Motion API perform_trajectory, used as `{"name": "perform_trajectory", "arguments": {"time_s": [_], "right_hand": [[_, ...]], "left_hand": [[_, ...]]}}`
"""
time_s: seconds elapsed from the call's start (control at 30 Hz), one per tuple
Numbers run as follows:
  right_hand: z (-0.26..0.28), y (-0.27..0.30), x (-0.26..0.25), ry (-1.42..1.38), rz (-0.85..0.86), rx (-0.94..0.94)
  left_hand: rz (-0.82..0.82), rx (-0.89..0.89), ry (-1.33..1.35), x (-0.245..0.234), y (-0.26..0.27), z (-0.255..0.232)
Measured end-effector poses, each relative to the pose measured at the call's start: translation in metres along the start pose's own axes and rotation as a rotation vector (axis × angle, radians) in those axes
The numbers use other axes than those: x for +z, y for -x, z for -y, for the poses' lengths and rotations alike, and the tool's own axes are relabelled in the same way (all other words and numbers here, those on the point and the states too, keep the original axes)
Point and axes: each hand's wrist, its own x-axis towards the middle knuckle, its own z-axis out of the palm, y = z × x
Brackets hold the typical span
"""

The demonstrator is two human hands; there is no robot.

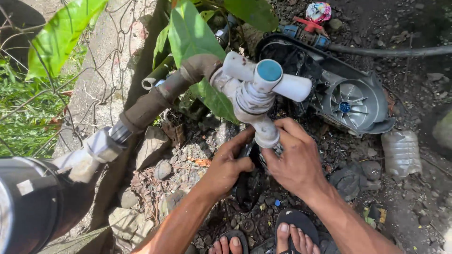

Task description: Cleaning a motorcycle engine part using a rag and water from an outdoor tap

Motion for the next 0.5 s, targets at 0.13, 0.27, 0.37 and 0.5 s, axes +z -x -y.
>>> {"name": "perform_trajectory", "arguments": {"time_s": [0.13,0.27,0.37,0.5], "right_hand": [[0.027,0.021,-0.012,-0.107,0.04,-0.129],[0.006,0.02,-0.007,-0.005,-0.105,-0.076],[0.022,0.029,-0.008,-0.044,-0.065,-0.002],[0.04,0.024,-0.006,-0.172,0.095,0.191]], "left_hand": [[0.114,0.065,0.054,0.001,0.008,0.0],[-0.012,-0.052,0.134,0.021,0.009,0.008],[-0.032,-0.02,0.107,0.02,0.014,0.004],[-0.093,-0.138,0.272,0.008,0.034,-0.005]]}}
